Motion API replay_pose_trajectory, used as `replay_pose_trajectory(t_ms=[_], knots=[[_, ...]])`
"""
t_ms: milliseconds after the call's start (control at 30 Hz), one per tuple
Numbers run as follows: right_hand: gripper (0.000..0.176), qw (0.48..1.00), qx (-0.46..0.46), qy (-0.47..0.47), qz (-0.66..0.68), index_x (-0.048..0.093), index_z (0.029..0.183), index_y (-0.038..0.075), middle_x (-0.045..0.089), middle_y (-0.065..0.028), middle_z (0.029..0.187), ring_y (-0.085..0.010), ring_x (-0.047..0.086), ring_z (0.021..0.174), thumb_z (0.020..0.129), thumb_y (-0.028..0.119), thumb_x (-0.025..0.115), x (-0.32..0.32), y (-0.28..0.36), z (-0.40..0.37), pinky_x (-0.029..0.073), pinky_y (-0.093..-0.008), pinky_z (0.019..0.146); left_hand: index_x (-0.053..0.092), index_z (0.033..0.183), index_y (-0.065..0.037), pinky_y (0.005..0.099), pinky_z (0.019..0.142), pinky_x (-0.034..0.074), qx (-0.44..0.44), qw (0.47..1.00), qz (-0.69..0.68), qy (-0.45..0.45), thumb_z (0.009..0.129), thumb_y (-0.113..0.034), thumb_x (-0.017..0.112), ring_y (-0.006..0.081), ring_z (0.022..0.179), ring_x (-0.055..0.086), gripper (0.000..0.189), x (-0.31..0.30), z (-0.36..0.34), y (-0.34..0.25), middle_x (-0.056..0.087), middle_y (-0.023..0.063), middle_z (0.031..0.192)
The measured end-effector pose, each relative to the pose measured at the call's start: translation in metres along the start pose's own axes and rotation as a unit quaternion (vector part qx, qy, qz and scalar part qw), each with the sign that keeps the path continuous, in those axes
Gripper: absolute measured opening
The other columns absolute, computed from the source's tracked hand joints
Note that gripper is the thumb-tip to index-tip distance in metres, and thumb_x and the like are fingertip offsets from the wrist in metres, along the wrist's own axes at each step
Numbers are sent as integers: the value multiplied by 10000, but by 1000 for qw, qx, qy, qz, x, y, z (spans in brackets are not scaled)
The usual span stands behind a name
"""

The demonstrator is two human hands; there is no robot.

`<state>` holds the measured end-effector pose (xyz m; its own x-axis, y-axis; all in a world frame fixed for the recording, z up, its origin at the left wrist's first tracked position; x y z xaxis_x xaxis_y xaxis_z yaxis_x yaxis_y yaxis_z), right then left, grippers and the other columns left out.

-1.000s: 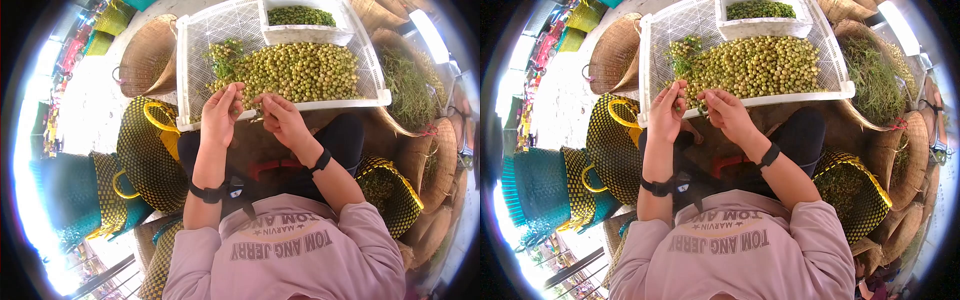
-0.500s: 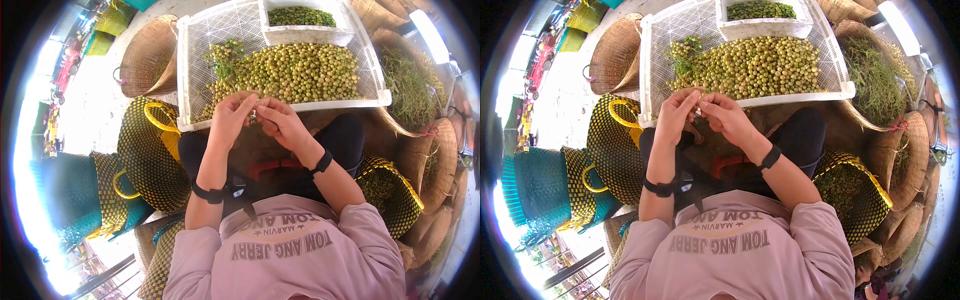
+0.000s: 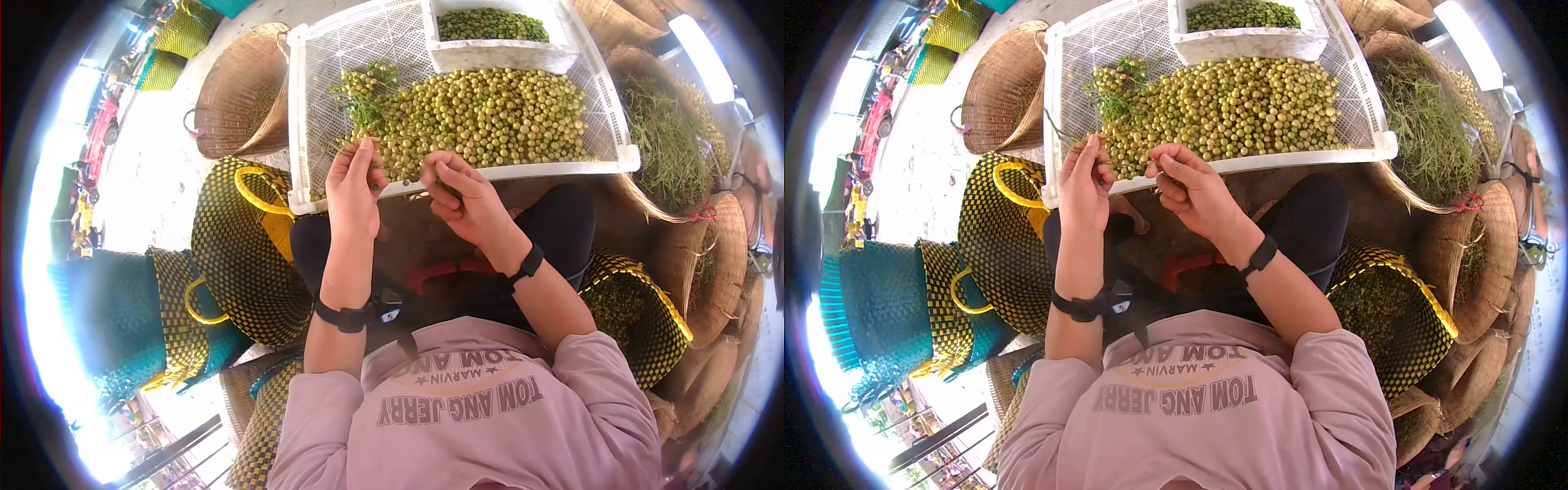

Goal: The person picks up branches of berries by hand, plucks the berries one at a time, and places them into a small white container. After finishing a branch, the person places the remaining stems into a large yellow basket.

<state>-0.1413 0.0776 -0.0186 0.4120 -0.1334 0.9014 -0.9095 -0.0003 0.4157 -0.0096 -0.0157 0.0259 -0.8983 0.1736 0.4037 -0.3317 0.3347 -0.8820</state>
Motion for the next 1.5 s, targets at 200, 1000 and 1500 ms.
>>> replay_pose_trajectory(t_ms=[200,1000,1500], knots=[[123,998,24,-21,-59,556,1030,79,527,14,784,-35,341,519,958,159,497,0,-4,5,239,-181,429,596,964,-40,152,509,411,-62,996,-58,37,913,-144,597,28,586,469,116,-2,-1,-4,537,-29,737],[213,993,26,-3,-118,546,986,68,532,6,776,-28,314,486,984,263,458,-1,-16,5,227,-178,417,599,964,-57,150,517,407,-23,998,-50,16,914,-150,596,23,603,465,106,-7,0,-2,530,-32,761],[160,989,-28,-48,-136,538,946,85,533,18,745,-28,316,464,934,241,572,2,-20,7,225,-182,406,588,911,-80,162,506,369,34,999,-13,-23,910,-191,617,26,574,444,115,-1,0,-1,543,-30,733]])
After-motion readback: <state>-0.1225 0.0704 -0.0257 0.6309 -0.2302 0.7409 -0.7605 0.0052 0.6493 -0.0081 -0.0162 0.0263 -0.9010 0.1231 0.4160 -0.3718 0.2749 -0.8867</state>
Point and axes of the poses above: each hand's wrist, its own z-axis towards the middle knuckle, its own x-axis out of the palm, y = z × x, the point moved 1 cm from there along z, towards the middle knuckle
